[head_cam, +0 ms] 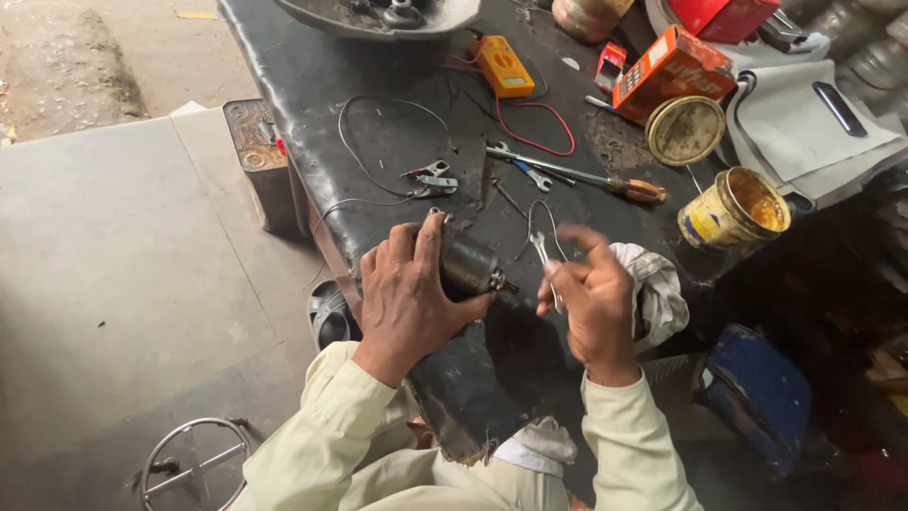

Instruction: The person sits at a workbench repairing a starter motor. They hold the cylindrical motor, use a screwdriver and a wrench to loosen and tighten its components, turn the unit over to work on different sides, and manipulate its parts and wires by hand throughout.

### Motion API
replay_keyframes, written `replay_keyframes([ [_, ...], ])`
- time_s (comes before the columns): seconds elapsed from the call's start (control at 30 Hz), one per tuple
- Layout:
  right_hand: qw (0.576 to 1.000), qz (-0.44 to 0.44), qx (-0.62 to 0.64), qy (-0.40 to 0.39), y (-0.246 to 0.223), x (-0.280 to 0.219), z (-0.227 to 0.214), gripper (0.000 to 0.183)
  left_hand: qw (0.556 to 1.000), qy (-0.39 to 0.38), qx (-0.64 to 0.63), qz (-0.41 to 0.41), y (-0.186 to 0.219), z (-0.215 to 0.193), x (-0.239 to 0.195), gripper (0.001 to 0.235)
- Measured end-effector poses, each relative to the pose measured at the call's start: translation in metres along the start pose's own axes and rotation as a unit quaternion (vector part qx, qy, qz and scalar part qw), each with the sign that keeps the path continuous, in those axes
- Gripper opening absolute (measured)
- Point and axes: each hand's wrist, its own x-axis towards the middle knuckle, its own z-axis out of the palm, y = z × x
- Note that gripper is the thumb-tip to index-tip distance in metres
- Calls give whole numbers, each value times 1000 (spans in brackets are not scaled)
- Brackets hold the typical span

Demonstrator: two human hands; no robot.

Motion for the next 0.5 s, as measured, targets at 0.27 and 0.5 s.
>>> replay_keyframes([
  [0.27,998,-43,14,-53,2,-29,12,14,1000,8,12,8,-2,4,-2,108],
  [0.5,952,-215,-210,-57,-11,-33,28,15,1000,5,15,1,-1,4,-1,107],
])
